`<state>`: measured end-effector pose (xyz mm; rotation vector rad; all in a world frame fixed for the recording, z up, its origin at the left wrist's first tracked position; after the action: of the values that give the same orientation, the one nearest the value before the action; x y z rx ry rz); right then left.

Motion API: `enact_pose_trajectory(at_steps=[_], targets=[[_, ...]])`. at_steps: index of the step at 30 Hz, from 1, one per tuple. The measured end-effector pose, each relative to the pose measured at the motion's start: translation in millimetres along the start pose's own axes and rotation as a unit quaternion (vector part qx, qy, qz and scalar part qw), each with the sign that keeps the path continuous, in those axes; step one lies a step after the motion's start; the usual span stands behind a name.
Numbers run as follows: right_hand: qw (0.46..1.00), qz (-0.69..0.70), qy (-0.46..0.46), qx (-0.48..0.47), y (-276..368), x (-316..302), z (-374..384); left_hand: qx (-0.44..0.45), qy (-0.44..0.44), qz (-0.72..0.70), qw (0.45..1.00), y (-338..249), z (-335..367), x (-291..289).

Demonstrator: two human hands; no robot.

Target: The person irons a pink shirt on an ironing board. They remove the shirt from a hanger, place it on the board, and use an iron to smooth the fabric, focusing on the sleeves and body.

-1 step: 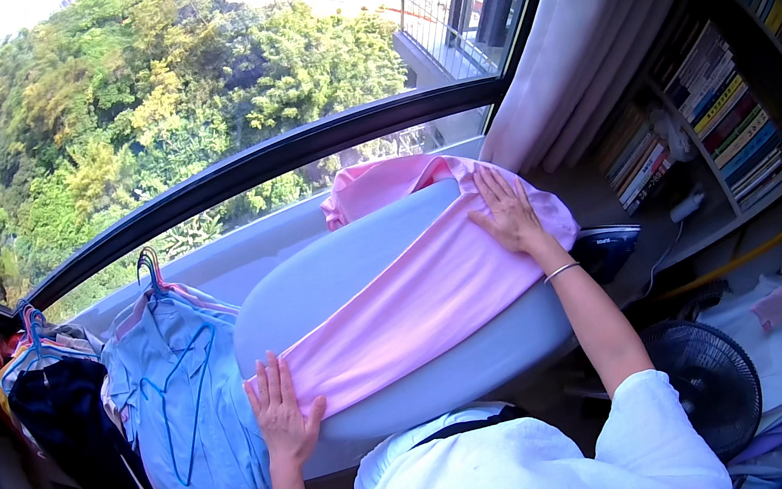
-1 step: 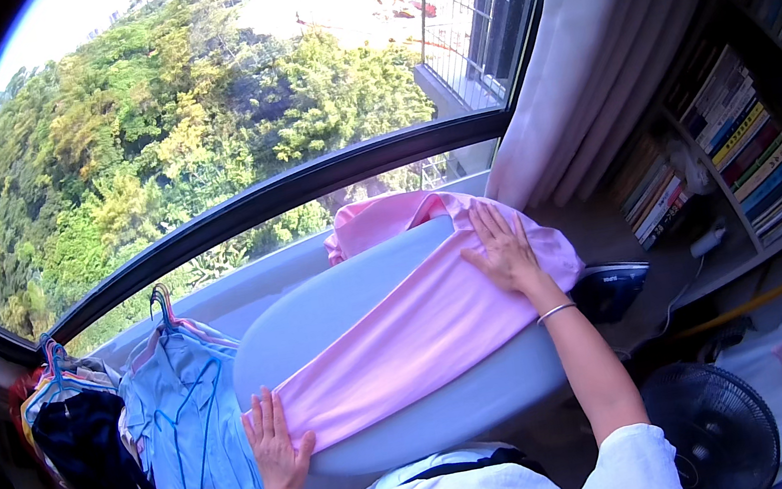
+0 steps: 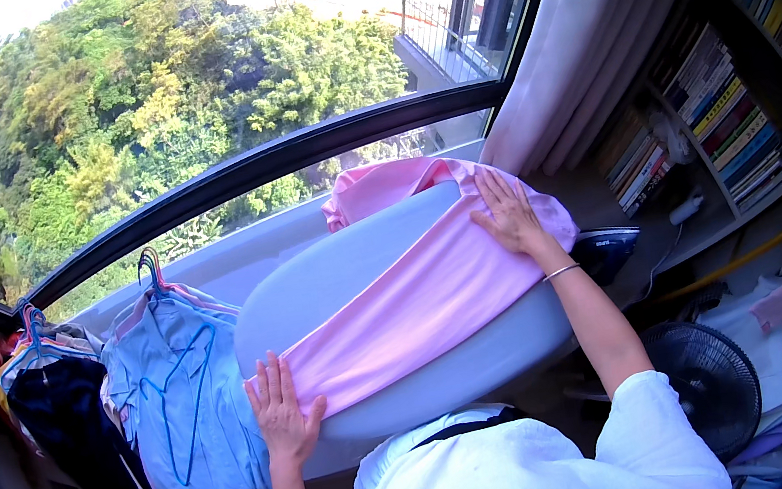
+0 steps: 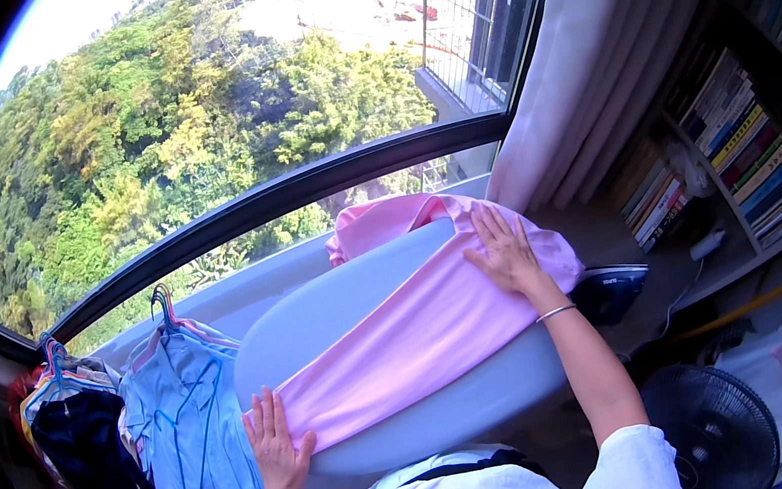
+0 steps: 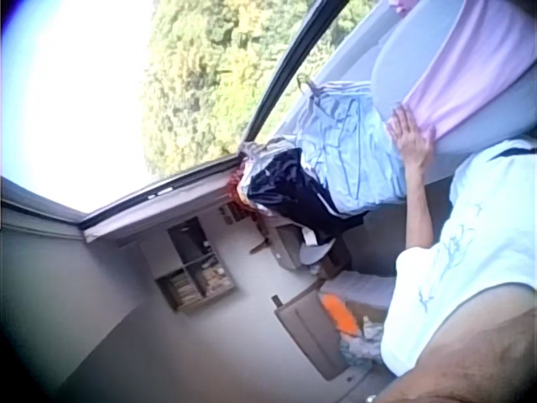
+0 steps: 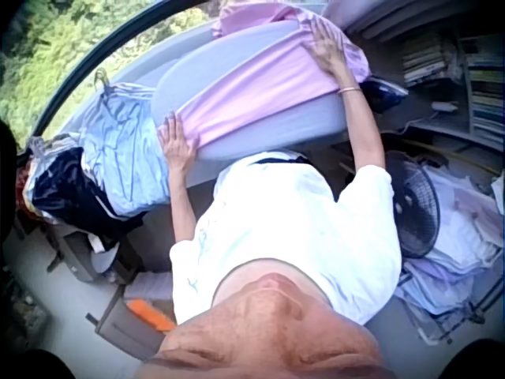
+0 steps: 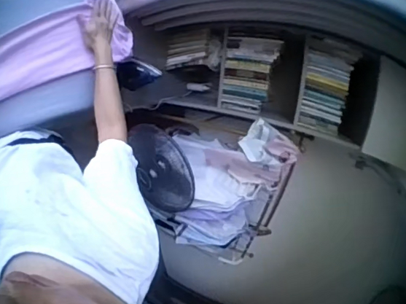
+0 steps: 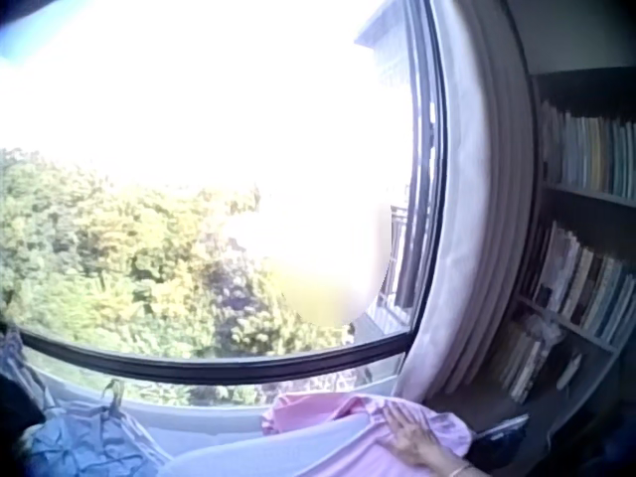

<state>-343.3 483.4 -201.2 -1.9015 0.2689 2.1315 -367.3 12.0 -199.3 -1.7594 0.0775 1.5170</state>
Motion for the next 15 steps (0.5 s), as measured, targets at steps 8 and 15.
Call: enact_pose_trajectory(at_steps=[8, 15], targets=[[0.940, 0.124, -0.217, 0.232, -80.0, -36.4, -24.7, -0.002, -0.011, 0.002, 1.000, 1.8, -1.9, 0.0], [0.932, 0.200, -0.165, 0.255, -131.0, -11.3, -7.4, 0.001, -0.009, 0.000, 1.000, 3.0, 1.3, 2.6]])
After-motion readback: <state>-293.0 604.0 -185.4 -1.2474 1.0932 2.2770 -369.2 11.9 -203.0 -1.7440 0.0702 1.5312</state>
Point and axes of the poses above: each hand's wrist, its own z-axis towards the middle knuckle, its own x-axis out of the palm, y = z × x, the point moved 8 cm from there along z, towards the middle knuckle, and after that the axes turned 15 degrees about -z, right-handed, at the moved point
